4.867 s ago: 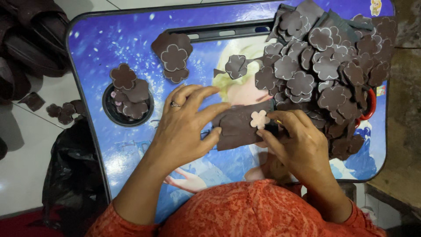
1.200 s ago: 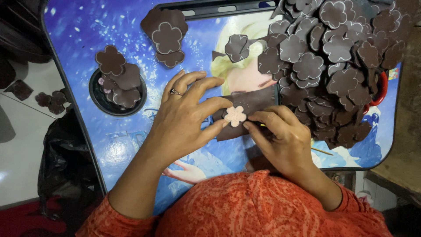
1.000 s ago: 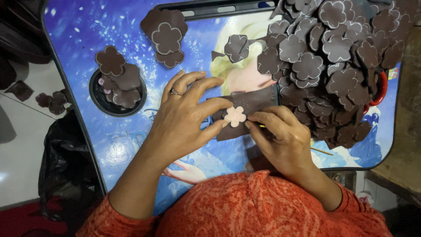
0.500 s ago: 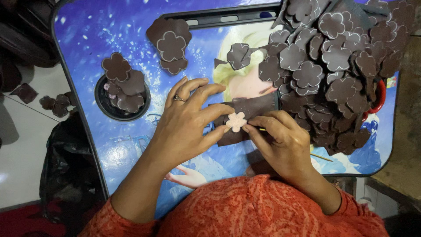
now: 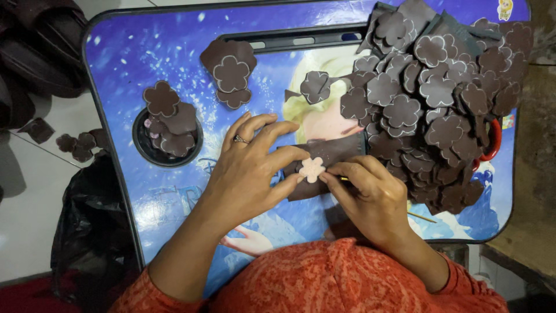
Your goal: The person repeatedly places small flower-shaped cutouts onto a dark rectangular base and uses a thin stick to press and adjust them. They handle multiple cutouts from a pile on the table, positioning each one carefully on the base.
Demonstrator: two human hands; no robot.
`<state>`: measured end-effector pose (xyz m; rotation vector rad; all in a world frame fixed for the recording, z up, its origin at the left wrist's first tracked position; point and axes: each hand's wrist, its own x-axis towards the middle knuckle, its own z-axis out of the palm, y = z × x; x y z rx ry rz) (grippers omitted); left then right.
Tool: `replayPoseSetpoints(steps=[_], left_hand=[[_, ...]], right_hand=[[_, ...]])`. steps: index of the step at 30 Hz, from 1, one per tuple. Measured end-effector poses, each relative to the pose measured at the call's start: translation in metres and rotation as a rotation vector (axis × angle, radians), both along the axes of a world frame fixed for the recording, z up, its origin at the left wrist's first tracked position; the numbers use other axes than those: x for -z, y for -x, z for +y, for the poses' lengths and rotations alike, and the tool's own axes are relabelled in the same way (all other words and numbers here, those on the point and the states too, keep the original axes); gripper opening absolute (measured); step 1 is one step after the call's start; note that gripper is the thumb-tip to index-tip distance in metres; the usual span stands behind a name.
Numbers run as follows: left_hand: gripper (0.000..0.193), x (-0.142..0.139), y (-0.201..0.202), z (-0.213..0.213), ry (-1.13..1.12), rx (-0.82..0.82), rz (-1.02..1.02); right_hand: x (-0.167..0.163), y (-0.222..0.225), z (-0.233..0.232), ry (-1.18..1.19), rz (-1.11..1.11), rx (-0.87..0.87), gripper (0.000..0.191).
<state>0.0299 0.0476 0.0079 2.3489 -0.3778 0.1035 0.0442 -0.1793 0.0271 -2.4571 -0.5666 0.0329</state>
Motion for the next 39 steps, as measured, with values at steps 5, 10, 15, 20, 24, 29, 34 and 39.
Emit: replayPoseSetpoints(steps=[5,10,15,20,24,29,34,39], left_hand=[[0.029,0.000,0.000,-0.002,-0.013,-0.014,-0.010],[0.039,-0.001,-0.004,-0.002,-0.015,-0.017,0.005],[0.037,-0.002,0.002,-0.005,-0.040,-0.022,-0.052],[0.025,-0.008,0.017,-0.018,-0.255,0.060,-0.122],[0.036,-0.021,0.040,-0.039,-0.488,0.103,-0.198],[0.044,-0.026,0.054,-0.053,-0.662,0.143,-0.134],[0.052,-0.025,0.053,-0.051,-0.637,0.079,-0.146],[0.061,-0.019,0.050,-0.054,-0.649,0.067,-0.060]], right_hand=[[-0.002,-0.002,0.003,0.068,-0.036,-0.006,0.020],[-0.008,-0.005,0.002,0.157,-0.121,-0.162,0.031],[-0.012,-0.007,0.003,0.215,-0.089,-0.197,0.037],[-0.013,-0.008,0.003,0.209,-0.078,-0.188,0.037],[-0.014,-0.010,0.002,0.165,-0.044,-0.194,0.037],[-0.015,-0.010,0.003,0.167,-0.020,-0.166,0.035],[-0.015,-0.011,0.003,0.160,-0.009,-0.168,0.034],[-0.014,-0.011,0.001,0.073,0.026,-0.167,0.031]])
